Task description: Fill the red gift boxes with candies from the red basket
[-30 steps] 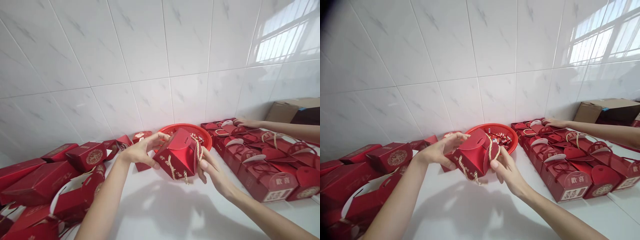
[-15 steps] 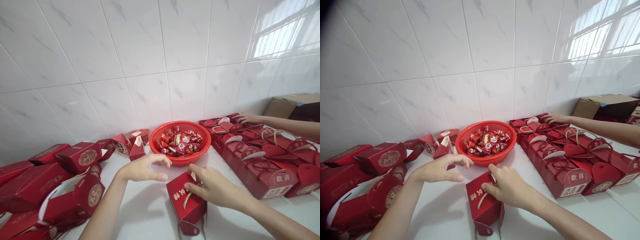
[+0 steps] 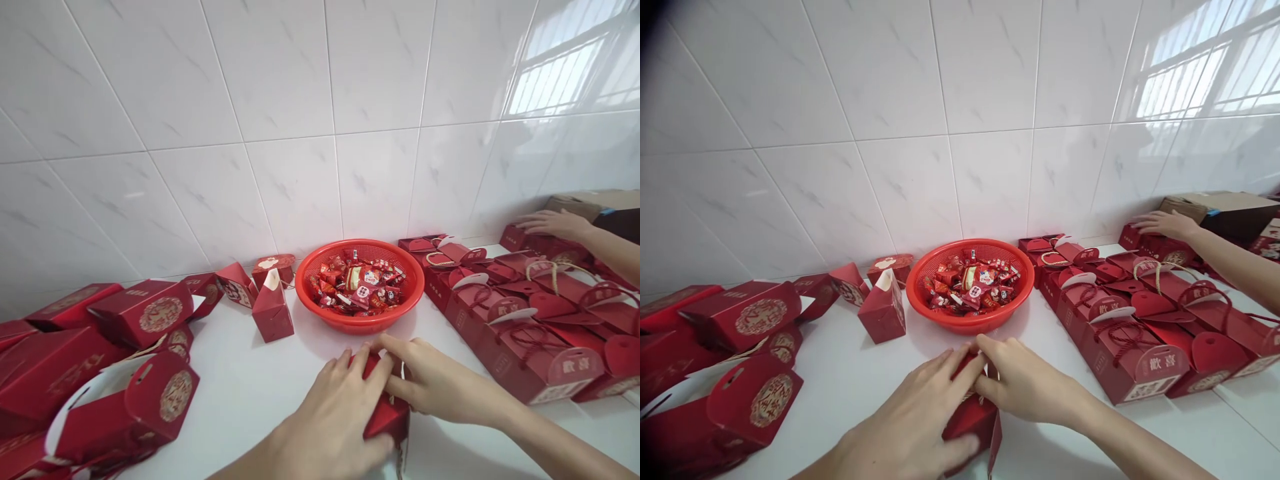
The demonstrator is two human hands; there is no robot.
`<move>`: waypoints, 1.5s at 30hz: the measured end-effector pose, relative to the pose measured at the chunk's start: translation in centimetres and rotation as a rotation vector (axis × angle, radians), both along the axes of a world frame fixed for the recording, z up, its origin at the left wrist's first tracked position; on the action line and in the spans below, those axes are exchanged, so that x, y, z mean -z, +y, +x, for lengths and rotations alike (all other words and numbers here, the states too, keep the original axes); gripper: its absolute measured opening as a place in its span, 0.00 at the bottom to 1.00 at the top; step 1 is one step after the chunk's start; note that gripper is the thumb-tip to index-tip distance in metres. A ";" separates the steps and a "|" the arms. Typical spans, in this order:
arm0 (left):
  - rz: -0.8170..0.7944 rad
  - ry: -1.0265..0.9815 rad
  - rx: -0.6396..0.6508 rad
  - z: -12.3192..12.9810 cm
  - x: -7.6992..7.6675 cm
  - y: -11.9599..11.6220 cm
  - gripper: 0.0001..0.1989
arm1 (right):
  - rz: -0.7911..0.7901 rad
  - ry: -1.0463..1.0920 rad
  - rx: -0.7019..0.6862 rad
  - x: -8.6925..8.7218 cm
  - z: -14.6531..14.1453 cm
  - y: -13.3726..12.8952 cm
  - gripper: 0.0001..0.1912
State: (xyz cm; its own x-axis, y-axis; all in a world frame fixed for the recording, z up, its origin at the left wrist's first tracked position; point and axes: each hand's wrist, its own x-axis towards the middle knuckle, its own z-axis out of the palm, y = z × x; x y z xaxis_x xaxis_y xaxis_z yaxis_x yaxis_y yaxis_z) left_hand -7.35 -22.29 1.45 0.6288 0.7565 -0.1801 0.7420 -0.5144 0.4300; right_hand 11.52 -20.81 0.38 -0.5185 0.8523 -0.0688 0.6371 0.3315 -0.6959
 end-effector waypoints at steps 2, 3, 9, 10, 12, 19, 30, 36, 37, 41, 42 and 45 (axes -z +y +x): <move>-0.030 -0.108 0.008 -0.5 -0.3 0.8 0.30 | -0.014 0.072 -0.034 -0.2 0.3 0.0 0.08; -0.079 -0.166 0.016 -0.8 -0.5 1.5 0.28 | -0.028 0.115 -0.051 -0.4 0.4 -0.1 0.10; -0.227 -0.436 0.067 -2.2 -0.4 4.7 0.27 | 0.003 0.157 -0.019 -1.2 1.1 -0.2 0.19; -0.212 -0.449 0.062 -2.3 -0.2 5.0 0.24 | 0.020 0.143 0.000 -1.3 1.3 -0.1 0.19; -0.190 -0.461 0.037 -2.6 0.1 5.5 0.19 | 0.060 0.143 0.038 -1.5 1.8 0.7 0.18; 0.061 -0.469 -0.113 -4.2 -2.2 9.8 0.14 | 0.380 0.237 0.309 -2.0 3.3 8.9 0.12; -0.033 0.063 -0.017 -4.0 0.5 23.7 0.18 | 0.224 -0.491 -0.095 0.9 -1.2 15.8 0.24; -0.141 0.202 0.073 -3.4 2.0 24.2 0.32 | 0.243 -0.687 0.176 0.9 -1.7 15.3 0.15; -0.123 0.239 0.065 -3.3 2.2 24.2 0.32 | 0.236 -0.692 0.224 0.8 -1.7 15.3 0.15; 0.010 0.190 -0.030 -3.2 2.6 24.1 0.22 | 0.257 -0.668 0.336 0.9 -1.3 15.5 0.17; 0.051 0.145 -0.048 -3.2 2.6 24.0 0.20 | 0.277 -0.663 0.359 1.0 -1.1 15.5 0.18; 0.116 0.031 -0.081 -3.1 2.7 23.8 0.19 | 0.386 -0.666 0.366 1.4 -0.9 15.7 0.21</move>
